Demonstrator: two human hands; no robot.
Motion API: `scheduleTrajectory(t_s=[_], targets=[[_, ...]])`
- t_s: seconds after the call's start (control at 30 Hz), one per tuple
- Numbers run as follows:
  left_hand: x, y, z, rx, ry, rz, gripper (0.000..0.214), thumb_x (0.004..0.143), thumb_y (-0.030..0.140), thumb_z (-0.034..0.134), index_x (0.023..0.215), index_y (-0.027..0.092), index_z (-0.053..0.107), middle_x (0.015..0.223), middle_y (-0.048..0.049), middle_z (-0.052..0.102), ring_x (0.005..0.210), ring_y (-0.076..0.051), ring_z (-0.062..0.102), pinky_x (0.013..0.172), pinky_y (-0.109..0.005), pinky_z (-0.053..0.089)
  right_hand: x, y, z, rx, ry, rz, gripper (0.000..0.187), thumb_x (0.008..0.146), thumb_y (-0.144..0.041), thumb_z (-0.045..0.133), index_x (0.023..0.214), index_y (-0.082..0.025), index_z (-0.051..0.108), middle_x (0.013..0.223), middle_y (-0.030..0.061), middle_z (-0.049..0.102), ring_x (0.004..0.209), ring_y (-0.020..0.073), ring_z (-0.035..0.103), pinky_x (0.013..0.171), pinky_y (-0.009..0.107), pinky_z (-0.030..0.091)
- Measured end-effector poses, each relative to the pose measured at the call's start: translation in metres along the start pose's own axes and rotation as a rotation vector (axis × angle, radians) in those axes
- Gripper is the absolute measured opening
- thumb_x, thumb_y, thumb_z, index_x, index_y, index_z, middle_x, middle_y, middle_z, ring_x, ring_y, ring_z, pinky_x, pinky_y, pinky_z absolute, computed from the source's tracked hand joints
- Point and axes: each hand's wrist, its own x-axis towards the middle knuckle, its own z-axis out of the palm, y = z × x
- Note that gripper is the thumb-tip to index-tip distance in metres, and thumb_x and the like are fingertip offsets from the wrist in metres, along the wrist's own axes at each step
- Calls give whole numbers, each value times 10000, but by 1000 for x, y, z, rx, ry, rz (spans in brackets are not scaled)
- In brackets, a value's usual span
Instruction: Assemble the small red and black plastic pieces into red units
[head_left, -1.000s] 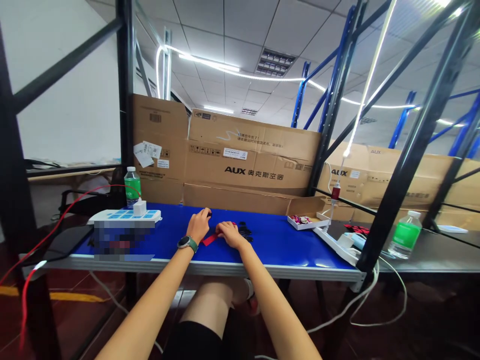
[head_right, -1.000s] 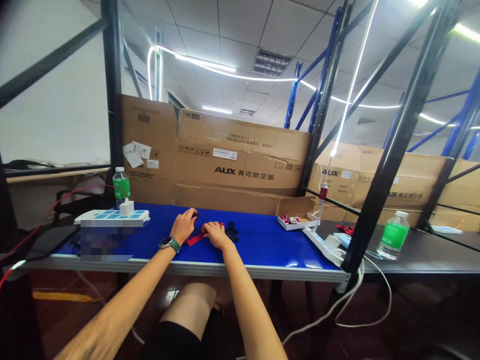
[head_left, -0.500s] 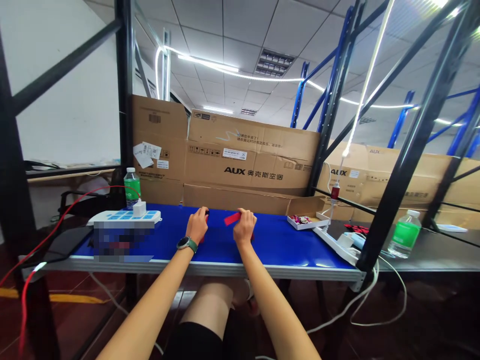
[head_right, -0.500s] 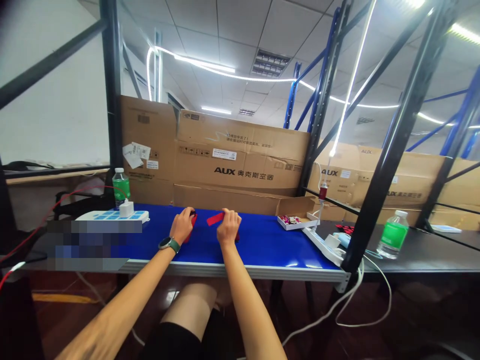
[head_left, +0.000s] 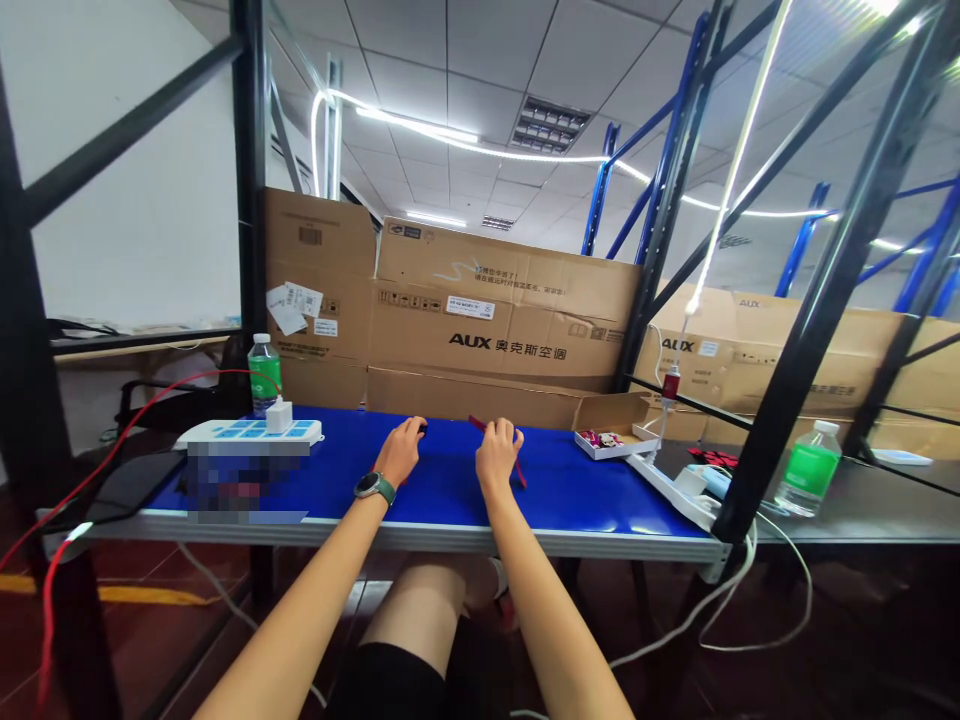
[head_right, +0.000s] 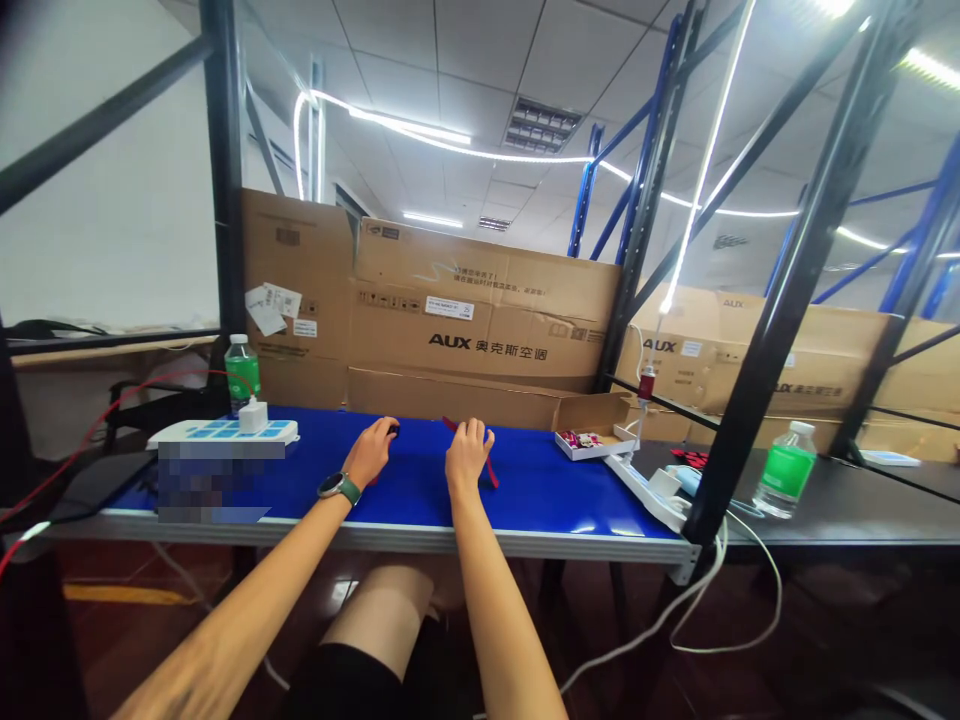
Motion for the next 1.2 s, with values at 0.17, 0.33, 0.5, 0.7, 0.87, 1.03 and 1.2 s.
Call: scheduleTrajectory(t_s=[0.17,0.33,0.5,0.7,0.87,1.03,1.2], targets=[[-1,6,-2,-135,-54,44,237,958,127,423,1125,211,569,1104,-89,666,1055,-207,632,955,-345,486,-2,-4,14,60,-153,-126,354,892,-60,400,1178,-163,581,1088,149,651,1051,255,530,968,402,272],[-2,7,-5,-246,-148,39,190,938,207,522,1098,234,622,1019,-39,721,984,-190,674,897,-316,514,-6,-9,21,151,-256,-215,290,1017,-230,314,1107,-216,589,1043,83,678,1009,224,553,906,364,273],[-3,3,-7,-320,-178,-24,204,907,230,568,1084,237,669,943,-9,759,924,-179,708,872,-289,527,-4,0,26,266,-337,-294,397,941,-67,334,1156,-271,598,1063,23,686,948,164,574,881,317,250],[-3,2,-3,-471,-218,-21,216,900,227,551,1027,216,725,984,-31,773,942,-192,715,883,-289,532,-6,-1,33,285,-367,-333,319,1004,-148,319,1148,-262,579,1071,37,689,970,184,574,865,320,254],[-4,4,-5,-500,-241,-23,213,895,211,550,1007,218,732,939,-23,770,872,-179,711,829,-270,531,-6,-2,36,344,-388,-334,340,976,-116,327,1084,-264,613,1038,30,709,984,200,578,881,339,253],[-5,3,-3,-515,-273,-31,190,878,227,577,1006,209,716,916,-22,765,839,-179,702,784,-266,525,-5,-2,44,397,-446,-407,375,872,-38,379,1016,-266,638,980,5,711,985,202,577,903,350,246],[-6,2,1,-499,-294,-16,140,869,259,600,952,211,703,877,-17,757,823,-178,699,775,-262,516,-6,-4,47,488,-489,-406,280,918,-115,392,1069,-254,583,885,-4,689,941,206,593,906,359,284]])
